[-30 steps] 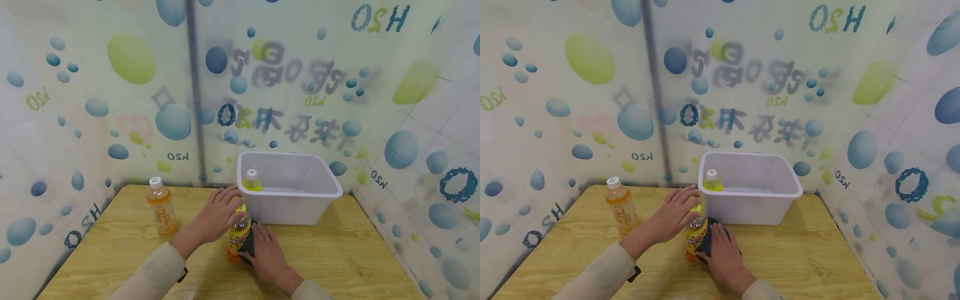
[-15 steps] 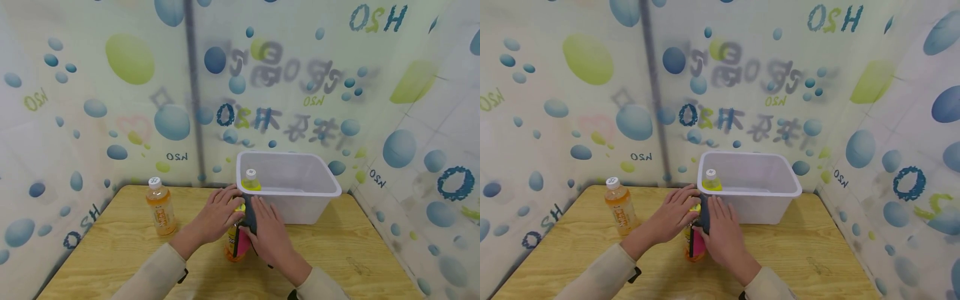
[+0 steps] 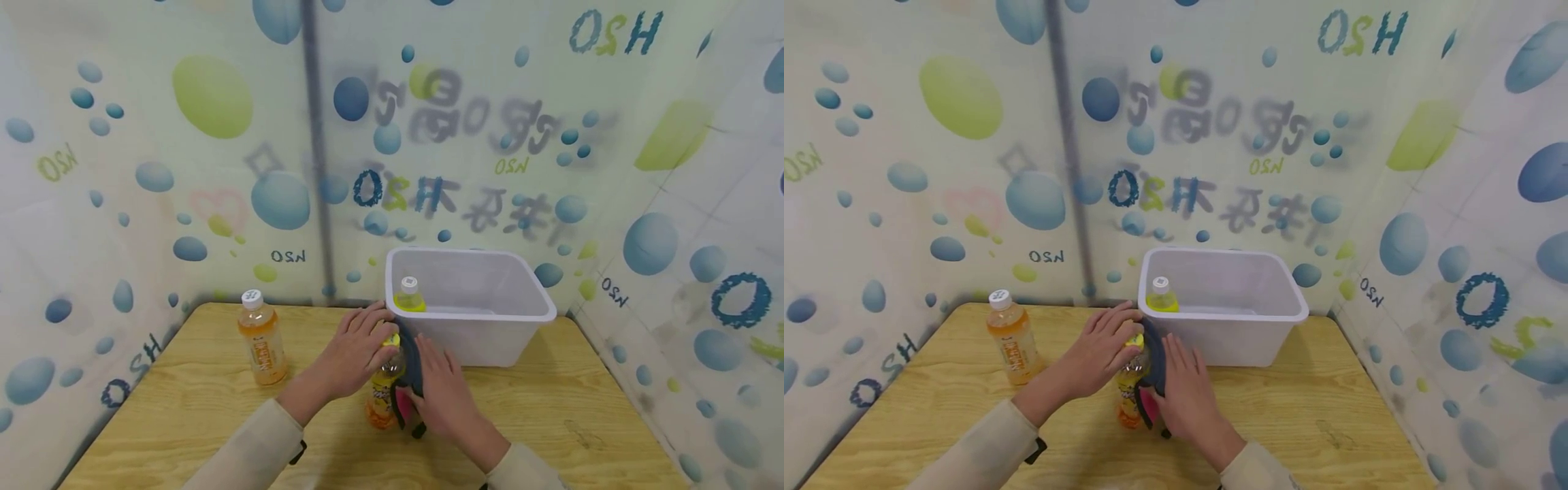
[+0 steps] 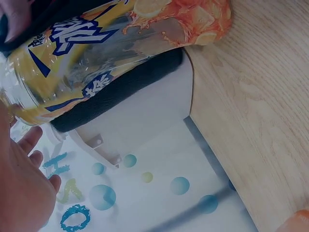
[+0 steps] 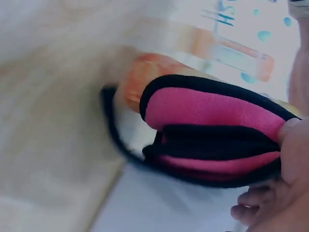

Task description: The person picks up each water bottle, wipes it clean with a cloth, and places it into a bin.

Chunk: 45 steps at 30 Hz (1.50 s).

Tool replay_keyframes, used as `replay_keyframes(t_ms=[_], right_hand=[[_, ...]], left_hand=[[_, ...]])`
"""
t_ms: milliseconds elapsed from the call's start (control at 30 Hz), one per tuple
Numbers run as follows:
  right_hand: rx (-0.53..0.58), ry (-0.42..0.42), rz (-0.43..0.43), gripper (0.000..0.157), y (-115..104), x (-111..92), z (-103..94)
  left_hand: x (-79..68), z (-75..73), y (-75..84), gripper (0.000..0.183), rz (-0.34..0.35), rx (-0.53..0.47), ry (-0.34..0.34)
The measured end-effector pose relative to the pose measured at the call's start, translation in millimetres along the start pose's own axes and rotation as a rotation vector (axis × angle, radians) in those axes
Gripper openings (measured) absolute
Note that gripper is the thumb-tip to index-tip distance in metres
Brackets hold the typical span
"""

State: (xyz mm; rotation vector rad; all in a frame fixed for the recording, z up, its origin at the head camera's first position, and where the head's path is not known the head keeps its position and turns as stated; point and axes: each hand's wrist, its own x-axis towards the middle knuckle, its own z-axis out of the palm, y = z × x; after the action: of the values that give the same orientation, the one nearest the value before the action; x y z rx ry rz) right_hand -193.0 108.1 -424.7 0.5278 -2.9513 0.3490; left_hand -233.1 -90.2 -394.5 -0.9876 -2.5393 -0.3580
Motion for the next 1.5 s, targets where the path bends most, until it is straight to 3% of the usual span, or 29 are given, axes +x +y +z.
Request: replay_keyframes(t_ms=[267, 433, 567, 733, 833, 933, 1133, 1267, 1400, 1500], right_hand=[[-0.207, -0.097, -0.093, 0.07, 13, -10, 53.3], [-0.18, -0.145, -0.085, 0.069, 16, -12, 65.6], [-0.049, -0.087, -0.053, 0.072, 20, -12, 59.3], [0.155, 0.088, -0.02, 0.066, 29, -16, 40.8], [0.211, 0.17, -0.017, 0.06, 38, -21, 27.7], [0.22, 0.186, -0.01, 0.056, 49, -29, 14.9], [0.277, 0.135, 0.051, 0.054, 81, -50, -8.3], [0.173, 0.096, 0.053, 0.058, 107, -64, -28.2], [-0.084, 0.076, -0.011, 0.066, 129, -72, -46.9], [-0.249, 0.062, -0.064, 0.07, 138, -74, -47.9]], left_hand=[[-0.2, 0.0, -0.3, 0.034, 0.018, -0.013, 0.021], [-0.1, -0.5, 0.1, 0.032, 0.007, -0.015, 0.007], [0.5, 0.7, 0.5, 0.033, 0.005, -0.025, 0.002], [1.2, 1.9, 1.3, 0.036, 0.008, -0.047, 0.003], [0.7, 1.9, 1.0, 0.035, 0.007, -0.054, 0.001], [0.2, 2.2, 0.0, 0.035, -0.001, -0.059, -0.008], [1.9, 2.6, -0.4, 0.04, -0.009, -0.09, -0.028], [2.8, 3.2, -1.0, 0.04, 0.003, -0.096, -0.018], [2.8, 4.0, -1.8, 0.04, -0.007, -0.099, -0.022], [2.7, 4.3, -1.6, 0.041, -0.02, -0.1, -0.031]])
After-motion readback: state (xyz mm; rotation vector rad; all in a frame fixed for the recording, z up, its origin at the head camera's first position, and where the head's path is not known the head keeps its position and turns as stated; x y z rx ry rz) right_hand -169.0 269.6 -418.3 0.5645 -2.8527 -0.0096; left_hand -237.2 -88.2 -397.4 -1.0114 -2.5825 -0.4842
